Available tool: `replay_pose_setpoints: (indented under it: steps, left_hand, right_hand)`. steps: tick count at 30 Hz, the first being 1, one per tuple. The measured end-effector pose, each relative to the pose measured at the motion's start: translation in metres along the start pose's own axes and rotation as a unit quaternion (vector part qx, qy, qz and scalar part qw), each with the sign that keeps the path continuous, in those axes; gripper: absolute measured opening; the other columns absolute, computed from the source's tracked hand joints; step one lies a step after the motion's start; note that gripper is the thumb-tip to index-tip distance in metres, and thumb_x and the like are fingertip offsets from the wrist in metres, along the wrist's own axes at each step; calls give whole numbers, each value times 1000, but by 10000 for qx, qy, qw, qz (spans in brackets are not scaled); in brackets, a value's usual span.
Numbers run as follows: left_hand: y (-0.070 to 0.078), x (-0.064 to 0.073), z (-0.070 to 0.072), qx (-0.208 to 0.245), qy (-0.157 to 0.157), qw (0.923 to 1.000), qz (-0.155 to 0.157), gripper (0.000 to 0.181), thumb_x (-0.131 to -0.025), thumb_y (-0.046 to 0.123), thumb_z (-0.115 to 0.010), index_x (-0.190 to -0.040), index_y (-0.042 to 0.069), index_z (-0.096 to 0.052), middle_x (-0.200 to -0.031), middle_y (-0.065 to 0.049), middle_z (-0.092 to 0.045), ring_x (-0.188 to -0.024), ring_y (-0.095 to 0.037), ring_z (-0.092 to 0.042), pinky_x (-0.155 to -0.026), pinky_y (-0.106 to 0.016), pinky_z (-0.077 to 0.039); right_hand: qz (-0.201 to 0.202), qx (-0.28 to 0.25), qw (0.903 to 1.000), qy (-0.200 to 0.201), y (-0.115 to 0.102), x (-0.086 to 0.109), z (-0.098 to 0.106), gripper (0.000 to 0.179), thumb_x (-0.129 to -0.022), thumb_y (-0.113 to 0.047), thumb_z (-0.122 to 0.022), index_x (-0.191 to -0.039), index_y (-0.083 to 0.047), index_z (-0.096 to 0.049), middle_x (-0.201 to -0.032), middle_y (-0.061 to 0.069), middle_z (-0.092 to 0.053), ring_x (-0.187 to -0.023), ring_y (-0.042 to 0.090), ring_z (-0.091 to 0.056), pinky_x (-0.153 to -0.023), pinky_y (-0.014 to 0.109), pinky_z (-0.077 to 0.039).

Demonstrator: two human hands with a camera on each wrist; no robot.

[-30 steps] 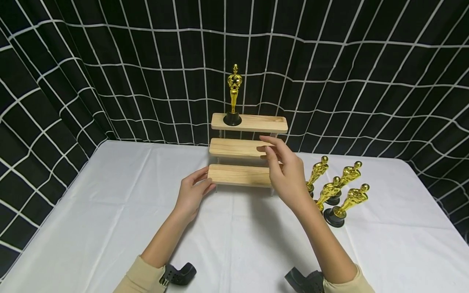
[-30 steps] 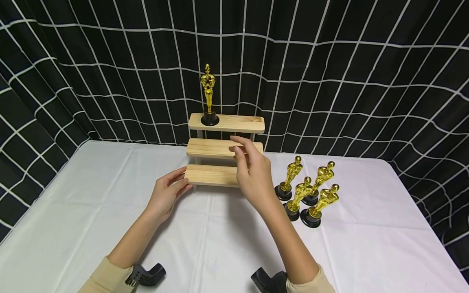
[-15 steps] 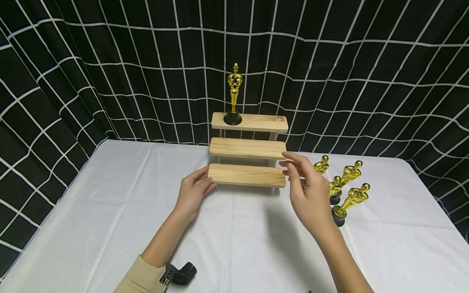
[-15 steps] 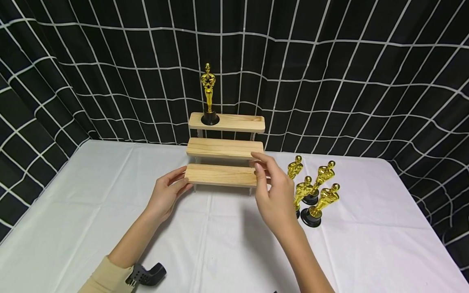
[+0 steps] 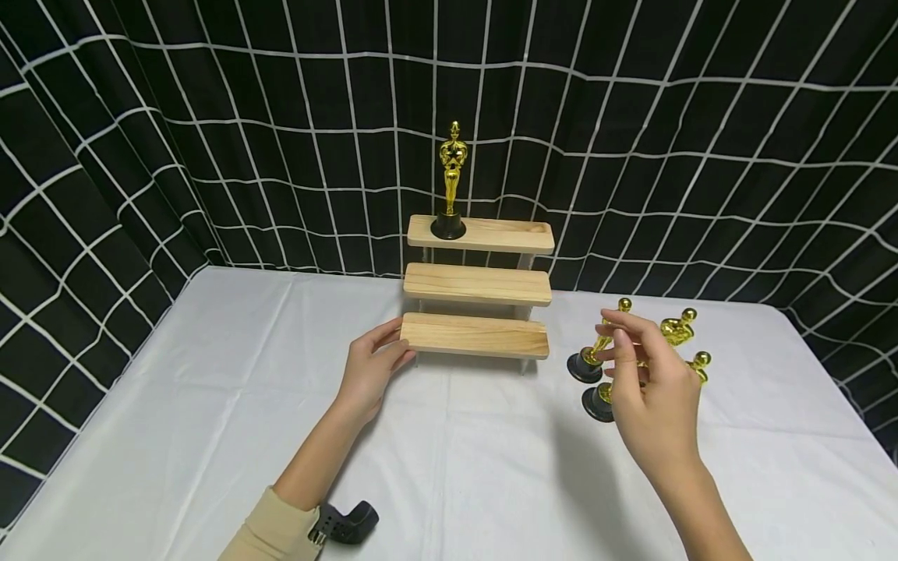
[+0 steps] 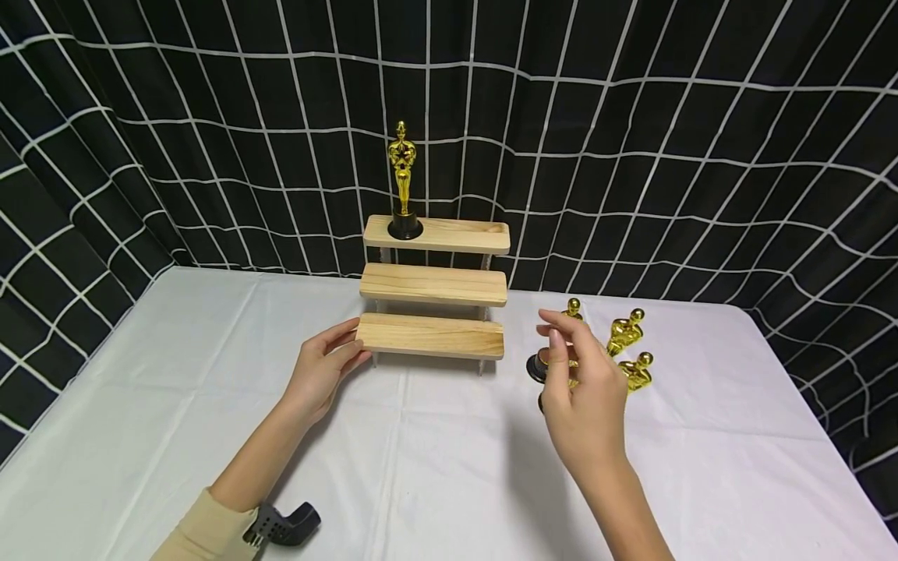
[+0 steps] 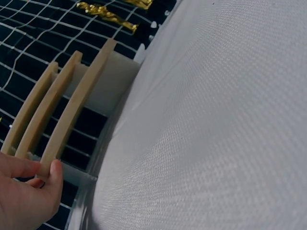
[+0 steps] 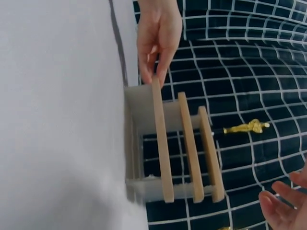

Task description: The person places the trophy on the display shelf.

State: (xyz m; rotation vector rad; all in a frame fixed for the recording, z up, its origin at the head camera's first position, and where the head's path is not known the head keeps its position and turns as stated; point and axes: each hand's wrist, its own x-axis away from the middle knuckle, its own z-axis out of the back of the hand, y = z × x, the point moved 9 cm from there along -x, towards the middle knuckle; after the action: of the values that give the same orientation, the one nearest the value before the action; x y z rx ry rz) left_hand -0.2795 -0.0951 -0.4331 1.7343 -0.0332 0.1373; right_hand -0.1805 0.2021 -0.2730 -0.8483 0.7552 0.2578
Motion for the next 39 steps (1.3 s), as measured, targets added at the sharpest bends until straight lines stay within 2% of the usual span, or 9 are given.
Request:
replay_pose_setpoints:
  steps: [5,12,16,24,29,35,39]
  left_hand:
    - [0,1,0,-6,17,10000,1,47,-104,-9,-51,-150,-11,-48,-141,-30,-52,-121,-33,-63,-100,-20,-62]
    - [0,1,0,20,16,10000,3,47,-104,-9,-52,-150,-11,-48,-141,-30,-52,-121,-33,-63,-100,-20,-62]
    - [-1,0,0,18,16,10000,9,47,-104,-8,-52,-151,-11,-48,-141,-30,-51,-123,-34,-62,-100,-20,-62]
    - [0,0,0,32,25,10000,16,47,-104,-9,-52,-151,-12,-48,-141,-30,-51,-121,-32,-62,-100,-20,-62]
    - [0,0,0,7,31,10000,31,47,-104,-9,-52,-151,-11,-47,-142,-30,-50,-122,-33,-62,-100,-20,-62]
    - [0,1,1,-8,70,10000,45,47,-104,-9,-52,-151,-11,-47,-141,-30,-51,-122,-33,-62,-100,-20,-62]
    - [1,1,1,8,62,10000,33,47,-104,-9,-52,-151,-12,-47,-141,-30,-51,-122,-33,-62,-100,-21,-62]
  right_hand:
    - [-176,226,9996,71,7,4,11,26,-106,5,-52,-125,6,-70,-107,23,-76,-82,-22,-56,-67,-6,-48]
    - [-526,176,9984,121,18,8,21,28,-106,5,-52,-129,6,-68,-117,24,-74,-81,-22,-58,-66,-5,-51]
    - [-624,350,9973,135,24,9,26,30,-105,6,-53,-132,6,-66,-121,25,-72,-80,-23,-56,-65,-6,-50]
    - [-1004,536,9935,79,39,13,28,35,-100,11,-57,-134,6,-64,-123,24,-71,-80,-22,-55,-62,-5,-50]
    - [-1259,552,9905,39,51,17,26,40,-97,11,-65,-136,5,-63,-126,25,-70,-78,-23,-53,-60,-6,-49]
    - [-1228,546,9909,-92,61,21,18,43,-95,12,-69,-137,5,-62,-125,29,-69,-80,-26,-51,-64,-7,-48]
    - [-1103,555,9923,-51,63,21,15,45,-92,18,-69,-135,6,-63,-122,31,-69,-81,-25,-51,-65,-7,-49]
